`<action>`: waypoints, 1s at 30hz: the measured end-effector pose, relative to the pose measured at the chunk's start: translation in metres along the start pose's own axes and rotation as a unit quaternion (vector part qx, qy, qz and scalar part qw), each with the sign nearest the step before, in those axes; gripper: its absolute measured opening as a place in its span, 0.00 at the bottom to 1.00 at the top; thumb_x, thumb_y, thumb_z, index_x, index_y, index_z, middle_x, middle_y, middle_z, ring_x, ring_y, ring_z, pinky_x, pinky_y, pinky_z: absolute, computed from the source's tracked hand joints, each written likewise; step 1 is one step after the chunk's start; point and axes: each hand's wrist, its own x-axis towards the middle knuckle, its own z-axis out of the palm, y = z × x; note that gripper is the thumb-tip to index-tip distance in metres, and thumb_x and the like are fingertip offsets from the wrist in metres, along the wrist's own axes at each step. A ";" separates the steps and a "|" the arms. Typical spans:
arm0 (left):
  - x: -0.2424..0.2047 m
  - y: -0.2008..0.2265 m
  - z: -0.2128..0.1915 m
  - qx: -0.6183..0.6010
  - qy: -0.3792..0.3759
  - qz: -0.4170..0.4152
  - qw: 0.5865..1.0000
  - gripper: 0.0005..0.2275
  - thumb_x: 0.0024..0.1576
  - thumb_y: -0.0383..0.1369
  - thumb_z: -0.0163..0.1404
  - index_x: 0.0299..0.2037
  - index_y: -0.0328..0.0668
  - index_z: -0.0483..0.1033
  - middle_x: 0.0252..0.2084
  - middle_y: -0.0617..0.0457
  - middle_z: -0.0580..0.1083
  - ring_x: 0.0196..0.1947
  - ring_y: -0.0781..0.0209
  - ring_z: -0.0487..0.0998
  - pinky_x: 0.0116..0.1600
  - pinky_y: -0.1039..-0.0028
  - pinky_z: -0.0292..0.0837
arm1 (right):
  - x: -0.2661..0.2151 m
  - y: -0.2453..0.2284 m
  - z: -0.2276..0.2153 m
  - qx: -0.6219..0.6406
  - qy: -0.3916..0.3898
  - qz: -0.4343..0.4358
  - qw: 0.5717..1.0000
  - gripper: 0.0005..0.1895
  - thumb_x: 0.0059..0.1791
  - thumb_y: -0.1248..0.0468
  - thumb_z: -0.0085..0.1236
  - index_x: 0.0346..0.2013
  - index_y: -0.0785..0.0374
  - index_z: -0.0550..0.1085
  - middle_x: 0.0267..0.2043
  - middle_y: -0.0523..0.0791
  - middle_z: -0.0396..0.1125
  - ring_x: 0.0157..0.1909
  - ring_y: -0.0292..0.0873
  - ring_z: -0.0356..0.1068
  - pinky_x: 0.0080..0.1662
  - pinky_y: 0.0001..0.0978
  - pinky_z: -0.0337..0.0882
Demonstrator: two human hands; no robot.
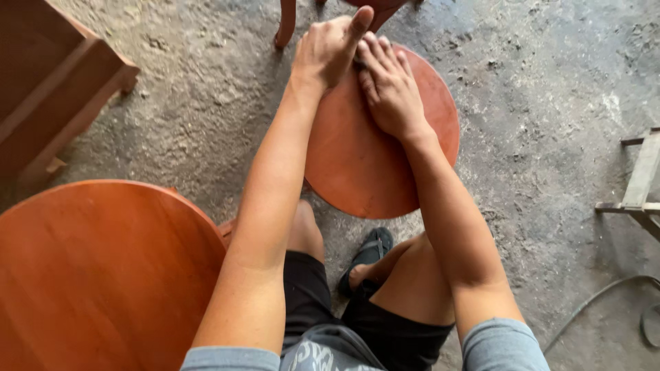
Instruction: The person sands the surfaces of several wooden stools using a small piece of sandpaper held in their hand, working on both the round seats and the curved legs.
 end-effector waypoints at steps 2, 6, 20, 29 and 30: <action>-0.012 -0.009 0.013 -0.020 -0.013 -0.002 1.000 0.46 0.50 0.77 0.19 0.40 0.48 0.83 0.38 0.39 0.80 0.46 0.34 0.79 0.49 0.52 0.72 | -0.009 -0.005 0.005 -0.016 0.011 0.007 1.000 0.24 0.62 0.61 0.44 0.73 0.63 0.62 0.78 0.51 0.54 0.80 0.54 0.49 0.76 0.52 0.49; 0.009 -0.018 0.007 -0.062 -0.025 0.008 0.998 0.45 0.51 0.76 0.19 0.39 0.46 0.82 0.38 0.41 0.82 0.45 0.41 0.83 0.48 0.56 0.74 | -0.019 -0.042 0.006 -0.022 -0.010 -0.042 0.999 0.26 0.58 0.61 0.48 0.71 0.65 0.64 0.76 0.54 0.54 0.78 0.56 0.50 0.74 0.55 0.50; -0.008 0.009 0.008 0.193 -0.030 0.025 0.980 0.20 0.63 0.50 0.47 0.42 0.41 0.82 0.38 0.37 0.79 0.39 0.34 0.80 0.46 0.48 0.74 | -0.170 -0.100 -0.045 0.051 -0.081 -0.211 0.973 0.24 0.55 0.62 0.53 0.67 0.61 0.68 0.74 0.49 0.59 0.76 0.50 0.56 0.73 0.50 0.55; -0.006 0.002 0.008 0.183 0.001 0.049 0.982 0.18 0.62 0.49 0.51 0.39 0.41 0.83 0.38 0.34 0.78 0.38 0.30 0.78 0.45 0.45 0.72 | -0.183 -0.105 -0.049 0.034 -0.052 -0.147 0.987 0.27 0.52 0.64 0.57 0.67 0.63 0.69 0.73 0.52 0.59 0.75 0.52 0.58 0.73 0.50 0.56; -0.004 0.000 0.008 0.180 0.000 0.046 0.983 0.19 0.61 0.49 0.51 0.38 0.40 0.83 0.37 0.34 0.78 0.38 0.30 0.78 0.45 0.45 0.72 | -0.185 -0.104 -0.047 0.050 -0.065 -0.152 0.985 0.27 0.52 0.64 0.56 0.67 0.63 0.69 0.72 0.52 0.60 0.74 0.52 0.58 0.72 0.50 0.56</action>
